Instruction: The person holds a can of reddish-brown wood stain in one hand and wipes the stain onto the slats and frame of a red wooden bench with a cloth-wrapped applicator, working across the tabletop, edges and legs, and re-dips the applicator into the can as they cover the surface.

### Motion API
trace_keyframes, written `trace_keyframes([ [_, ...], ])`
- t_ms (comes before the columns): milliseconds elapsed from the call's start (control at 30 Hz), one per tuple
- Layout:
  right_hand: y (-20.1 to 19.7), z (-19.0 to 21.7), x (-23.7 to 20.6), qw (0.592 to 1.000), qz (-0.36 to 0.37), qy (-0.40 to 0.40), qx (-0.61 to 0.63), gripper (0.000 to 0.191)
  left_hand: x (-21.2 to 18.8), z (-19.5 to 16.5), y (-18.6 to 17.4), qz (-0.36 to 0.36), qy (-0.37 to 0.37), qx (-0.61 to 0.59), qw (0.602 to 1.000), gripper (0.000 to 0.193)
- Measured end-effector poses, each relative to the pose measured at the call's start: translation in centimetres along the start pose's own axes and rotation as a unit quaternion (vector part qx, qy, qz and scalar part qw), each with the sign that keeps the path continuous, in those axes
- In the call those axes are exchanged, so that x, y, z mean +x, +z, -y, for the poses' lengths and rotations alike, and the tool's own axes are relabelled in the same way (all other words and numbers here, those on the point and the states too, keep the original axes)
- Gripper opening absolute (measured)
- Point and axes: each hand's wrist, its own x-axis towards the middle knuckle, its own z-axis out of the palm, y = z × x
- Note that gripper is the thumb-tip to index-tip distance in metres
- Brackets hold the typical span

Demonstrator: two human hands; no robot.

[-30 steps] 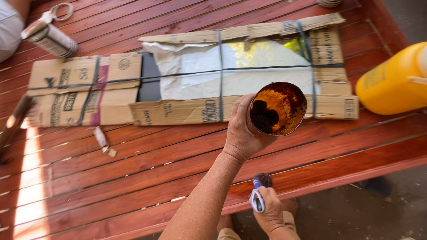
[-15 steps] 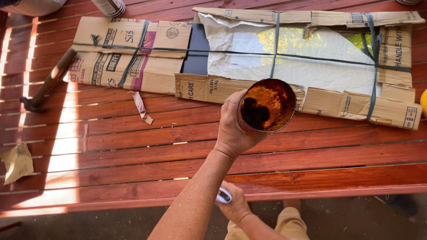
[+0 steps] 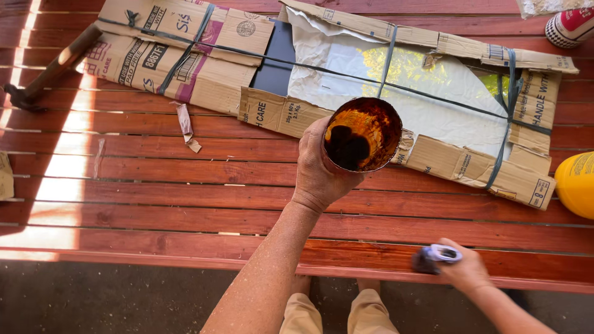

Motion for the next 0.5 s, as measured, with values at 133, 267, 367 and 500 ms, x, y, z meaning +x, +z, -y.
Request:
trace_keyframes([
  [133, -4.3, -3.4, 0.7, 0.983, -0.013, 0.039, -0.179, 0.022, -0.3, -0.1, -0.9, -0.012, -0.007, 0.005, 1.000, 0.096],
  [267, -3.0, -1.0, 1.4, 0.969, 0.032, 0.053, -0.238, 0.019, -0.4, 0.3, -2.8, -0.019, -0.016, 0.015, 1.000, 0.095],
  [367, 0.2, 2.5, 0.9, 0.982, 0.061, 0.025, -0.179, 0.033, -0.5, 0.7, -3.8, -0.023, -0.013, 0.010, 1.000, 0.095],
  [500, 4.8, 9.0, -0.7, 0.990, 0.105, -0.008, -0.090, 0.026, -0.3, 1.9, -5.0, -0.034, -0.003, -0.004, 0.999, 0.094],
])
